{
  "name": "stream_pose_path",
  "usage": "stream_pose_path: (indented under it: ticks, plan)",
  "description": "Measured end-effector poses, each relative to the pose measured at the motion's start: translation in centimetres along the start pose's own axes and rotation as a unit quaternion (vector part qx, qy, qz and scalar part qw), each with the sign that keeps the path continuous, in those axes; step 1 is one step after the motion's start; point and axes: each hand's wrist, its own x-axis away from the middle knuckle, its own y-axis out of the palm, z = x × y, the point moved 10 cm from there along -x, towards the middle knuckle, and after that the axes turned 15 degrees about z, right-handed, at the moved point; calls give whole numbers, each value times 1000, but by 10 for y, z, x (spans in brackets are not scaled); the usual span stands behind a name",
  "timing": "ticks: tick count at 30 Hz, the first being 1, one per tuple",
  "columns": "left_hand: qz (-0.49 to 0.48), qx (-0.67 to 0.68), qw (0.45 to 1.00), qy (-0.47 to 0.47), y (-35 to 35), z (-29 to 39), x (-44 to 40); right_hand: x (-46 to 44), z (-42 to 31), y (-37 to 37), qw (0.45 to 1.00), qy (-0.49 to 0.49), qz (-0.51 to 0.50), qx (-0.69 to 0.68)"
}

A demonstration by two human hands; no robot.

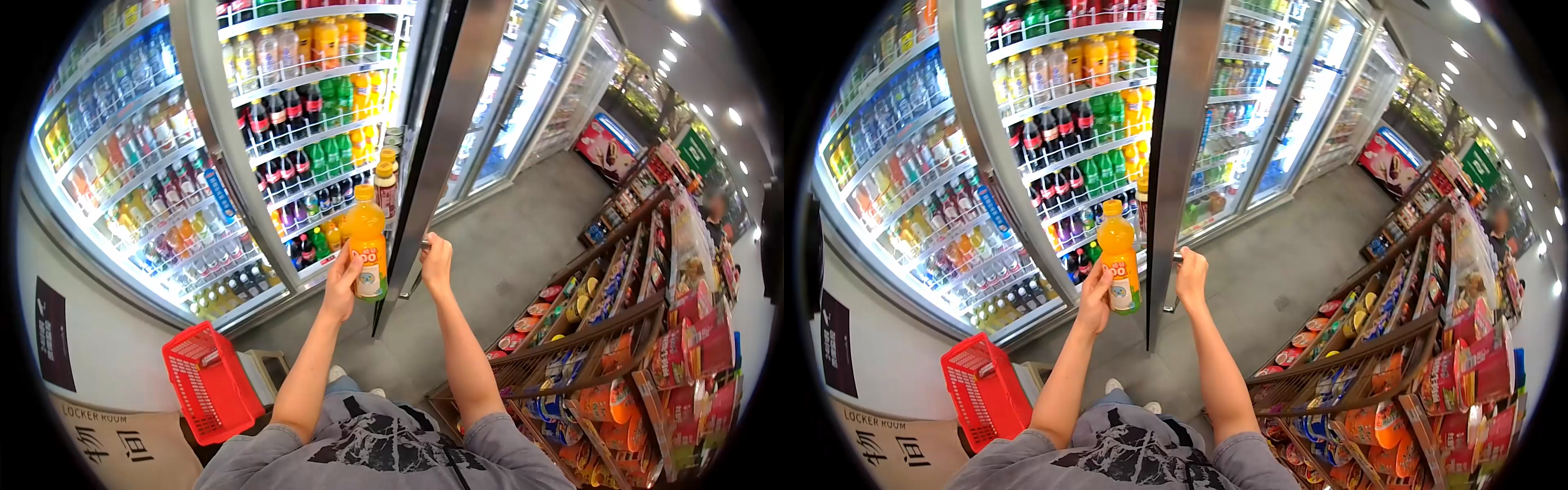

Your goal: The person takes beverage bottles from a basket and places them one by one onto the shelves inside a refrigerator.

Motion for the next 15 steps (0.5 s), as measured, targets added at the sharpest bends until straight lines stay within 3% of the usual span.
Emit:
stream_pose_path:
  ticks: [5,7,10,11,13,15]
  plan:
    - [-47,5,998,-37,55,-16,2,-25,-28,-83,986,-63,128,91]
    - [-58,6,997,-44,68,-23,0,-35,-26,-111,982,-41,148,108]
    - [-79,-3,996,-31,85,-28,-5,-32,-70,-161,924,-157,312,154]
    - [-79,-1,996,-39,88,-30,-5,-27,-83,-165,923,-160,314,156]
    - [-77,4,996,-45,94,-33,-7,3,-131,-176,873,-278,388,99]
    - [-52,5,997,-53,92,-39,-9,21,-153,-145,890,-332,302,77]
